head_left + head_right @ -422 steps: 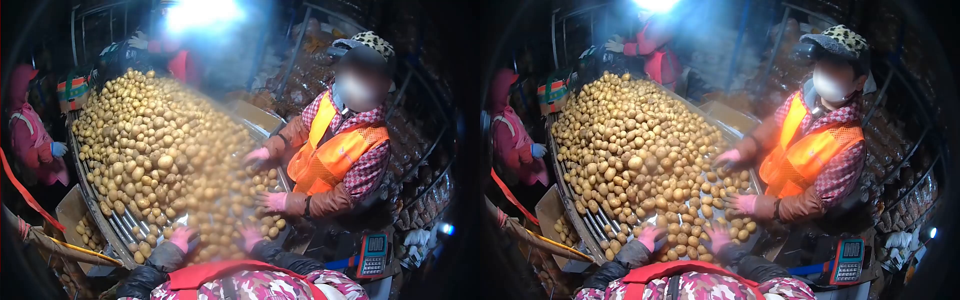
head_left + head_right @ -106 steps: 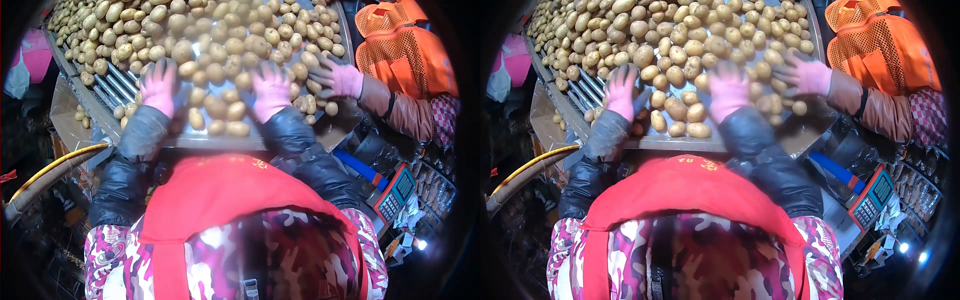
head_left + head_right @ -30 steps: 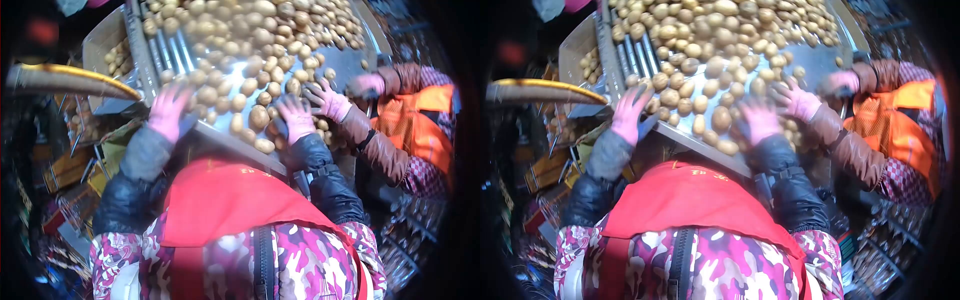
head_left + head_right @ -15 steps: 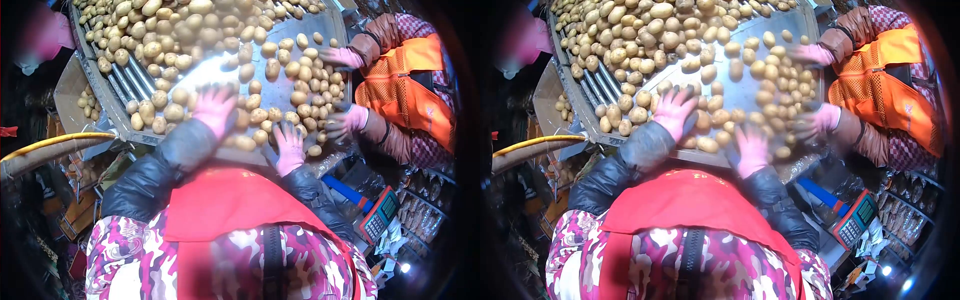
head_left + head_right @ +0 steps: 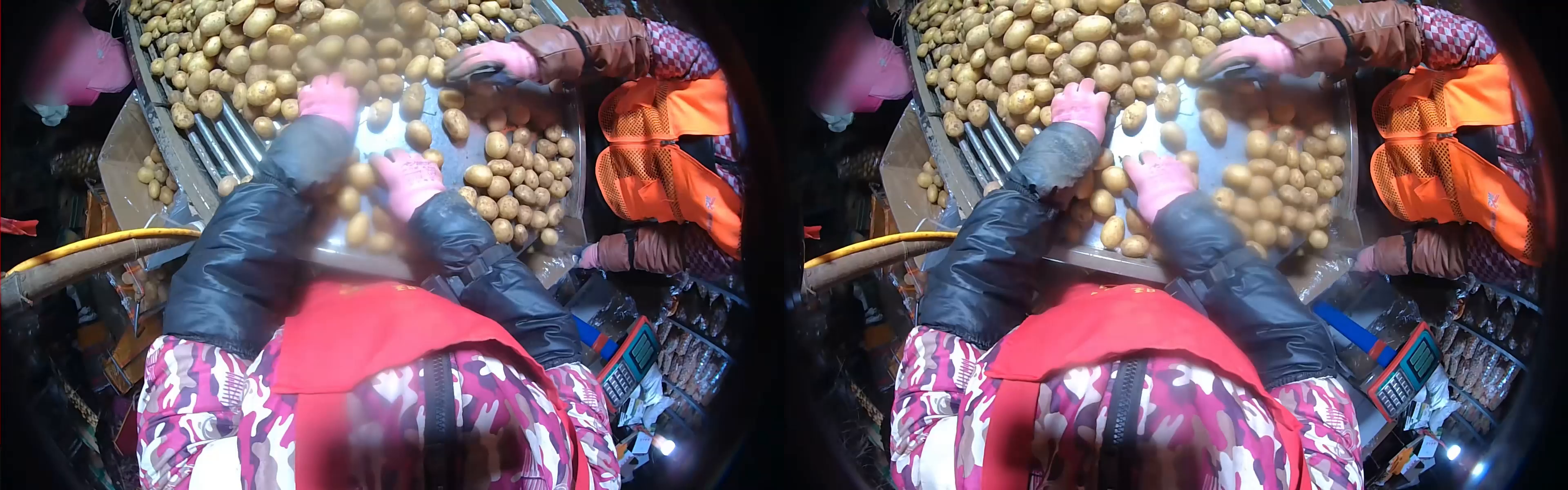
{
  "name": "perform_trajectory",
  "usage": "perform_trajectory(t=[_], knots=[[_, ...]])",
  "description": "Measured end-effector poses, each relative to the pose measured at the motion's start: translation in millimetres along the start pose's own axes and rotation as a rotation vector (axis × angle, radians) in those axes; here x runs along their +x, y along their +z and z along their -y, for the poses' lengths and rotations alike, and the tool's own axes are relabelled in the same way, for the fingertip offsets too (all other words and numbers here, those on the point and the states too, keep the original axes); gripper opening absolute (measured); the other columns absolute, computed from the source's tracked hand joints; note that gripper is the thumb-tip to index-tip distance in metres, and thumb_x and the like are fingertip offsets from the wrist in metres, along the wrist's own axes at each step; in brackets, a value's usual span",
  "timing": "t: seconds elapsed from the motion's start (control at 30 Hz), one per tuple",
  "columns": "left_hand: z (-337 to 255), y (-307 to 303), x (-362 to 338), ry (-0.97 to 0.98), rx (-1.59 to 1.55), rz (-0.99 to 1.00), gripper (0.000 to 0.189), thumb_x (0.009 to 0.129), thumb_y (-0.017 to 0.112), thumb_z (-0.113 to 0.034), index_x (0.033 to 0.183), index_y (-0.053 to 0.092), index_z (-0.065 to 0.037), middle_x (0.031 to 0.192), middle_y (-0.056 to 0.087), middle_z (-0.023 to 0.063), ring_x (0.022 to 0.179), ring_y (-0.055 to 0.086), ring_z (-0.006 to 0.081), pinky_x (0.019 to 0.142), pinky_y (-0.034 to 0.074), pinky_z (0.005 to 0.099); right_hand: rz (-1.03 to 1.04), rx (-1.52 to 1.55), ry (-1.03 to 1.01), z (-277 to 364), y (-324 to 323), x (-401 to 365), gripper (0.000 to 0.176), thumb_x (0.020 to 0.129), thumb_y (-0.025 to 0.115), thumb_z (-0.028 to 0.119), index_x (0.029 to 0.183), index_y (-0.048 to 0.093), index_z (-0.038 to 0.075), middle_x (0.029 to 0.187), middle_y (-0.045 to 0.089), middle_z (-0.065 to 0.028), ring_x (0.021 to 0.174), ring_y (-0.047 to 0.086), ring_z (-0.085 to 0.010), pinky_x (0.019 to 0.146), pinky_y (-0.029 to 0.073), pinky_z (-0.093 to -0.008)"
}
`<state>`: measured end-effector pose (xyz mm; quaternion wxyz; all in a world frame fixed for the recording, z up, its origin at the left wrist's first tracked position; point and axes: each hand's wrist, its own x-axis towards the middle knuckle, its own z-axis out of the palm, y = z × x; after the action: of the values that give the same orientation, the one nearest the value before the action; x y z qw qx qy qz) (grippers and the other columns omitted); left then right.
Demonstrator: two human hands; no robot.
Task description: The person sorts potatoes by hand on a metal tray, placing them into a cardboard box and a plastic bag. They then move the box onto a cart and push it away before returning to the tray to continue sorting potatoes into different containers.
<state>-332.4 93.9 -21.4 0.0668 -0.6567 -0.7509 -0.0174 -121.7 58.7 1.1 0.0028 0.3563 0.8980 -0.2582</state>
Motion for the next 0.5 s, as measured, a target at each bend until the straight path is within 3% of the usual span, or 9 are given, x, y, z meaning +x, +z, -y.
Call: perform_trajectory(t=[0.07, 0.13, 0.23, 0.3, 0.33, 0.37, 0.4, 0.47, 0.5], knots=[[-2, -12, 1, -0.068, -0.045, 0.020, 0.015, 0.085, 0.071, -0.029, 0.092, 0.081, -0.021, 0.113, 0.066, 0.0066, 0.108, 0.064, 0.0286, 0.091, 0.054, 0.0429, -0.001, 0.067, 0.033, -1, 1, -5, 0.056, 0.086, 0.075, 0.030, 0.136, 0.058, 0.012, 0.124, 0.062, -0.0179, 0.115, 0.060, -0.0404, 0.097, 0.050, -0.0501], [6, -21, 0, -0.129, -0.250, 0.106, 0.017, 0.082, 0.076, -0.032, 0.095, 0.082, -0.021, 0.112, 0.066, 0.0063, 0.108, 0.064, 0.0284, 0.093, 0.054, 0.0409, -0.058, 0.180, 0.052, -6, 0, -16, 0.059, 0.086, 0.075, 0.030, 0.139, 0.057, 0.010, 0.123, 0.063, -0.0173, 0.114, 0.062, -0.0375, 0.095, 0.050, -0.0490], [31, -11, -10, -0.136, -0.447, 0.102, 0.028, 0.078, 0.084, -0.033, 0.099, 0.082, -0.014, 0.110, 0.068, 0.0072, 0.106, 0.066, 0.0278, 0.093, 0.054, 0.0377, 0.068, 0.963, 0.339, -25, -10, -40, 0.062, 0.095, 0.069, 0.036, 0.146, 0.051, 0.003, 0.136, 0.060, -0.0168, 0.126, 0.059, -0.0319, 0.106, 0.047, -0.0471], [46, 1, -24, -0.124, -0.632, 0.100, 0.027, 0.079, 0.084, -0.029, 0.100, 0.082, -0.011, 0.109, 0.070, 0.0088, 0.103, 0.068, 0.0269, 0.092, 0.055, 0.0368, 0.029, 1.461, 0.383, -28, -11, -51, 0.064, 0.096, 0.069, 0.030, 0.148, 0.048, -0.001, 0.137, 0.060, -0.0165, 0.125, 0.060, -0.0300, 0.105, 0.049, -0.0448], [38, -24, -41, -0.167, -0.766, -0.035, 0.022, 0.083, 0.082, -0.024, 0.097, 0.081, -0.007, 0.109, 0.071, 0.0106, 0.099, 0.070, 0.0249, 0.089, 0.055, 0.0349, -0.065, 1.689, 0.318, -31, -11, -53, 0.065, 0.094, 0.071, 0.023, 0.149, 0.046, -0.003, 0.134, 0.061, -0.0164, 0.121, 0.062, -0.0300, 0.101, 0.052, -0.0430], [43, -24, -55, -0.186, -0.859, -0.125, 0.022, 0.089, 0.078, -0.021, 0.104, 0.080, -0.005, 0.108, 0.072, 0.0099, 0.101, 0.069, 0.0200, 0.087, 0.055, 0.0327, -0.166, 1.910, 0.244, -33, -12, -56, 0.067, 0.092, 0.073, 0.016, 0.149, 0.044, -0.004, 0.132, 0.062, -0.0162, 0.116, 0.065, -0.0300, 0.096, 0.054, -0.0413], [51, -19, -67, -0.311, -1.009, -0.129, 0.026, 0.093, 0.075, -0.022, 0.111, 0.077, -0.003, 0.108, 0.072, 0.0087, 0.100, 0.069, 0.0181, 0.086, 0.055, 0.0320, -0.291, 1.817, 0.485, 9, -47, -63, 0.050, 0.102, 0.056, 0.019, 0.146, 0.049, -0.003, 0.128, 0.065, -0.0175, 0.114, 0.067, -0.0285, 0.095, 0.055, -0.0407], [33, -48, -91, -0.623, -1.422, -0.172, 0.036, 0.102, 0.066, -0.023, 0.130, 0.065, 0.000, 0.109, 0.071, 0.0073, 0.093, 0.065, 0.0117, 0.080, 0.054, 0.0272, -0.275, 1.785, 0.352, 5, -38, -64, 0.053, 0.104, 0.055, 0.028, 0.147, 0.049, -0.002, 0.135, 0.061, -0.0175, 0.122, 0.062, -0.0294, 0.102, 0.050, -0.0430], [27, -51, -105, -0.691, -1.595, -0.132, 0.038, 0.100, 0.067, -0.032, 0.129, 0.063, -0.008, 0.103, 0.070, 0.0102, 0.087, 0.066, 0.0141, 0.072, 0.056, 0.0277, -0.255, 1.770, 0.278, 2, -30, -63, 0.056, 0.105, 0.055, 0.032, 0.148, 0.048, -0.002, 0.138, 0.059, -0.0176, 0.126, 0.059, -0.0298, 0.106, 0.047, -0.0442]])
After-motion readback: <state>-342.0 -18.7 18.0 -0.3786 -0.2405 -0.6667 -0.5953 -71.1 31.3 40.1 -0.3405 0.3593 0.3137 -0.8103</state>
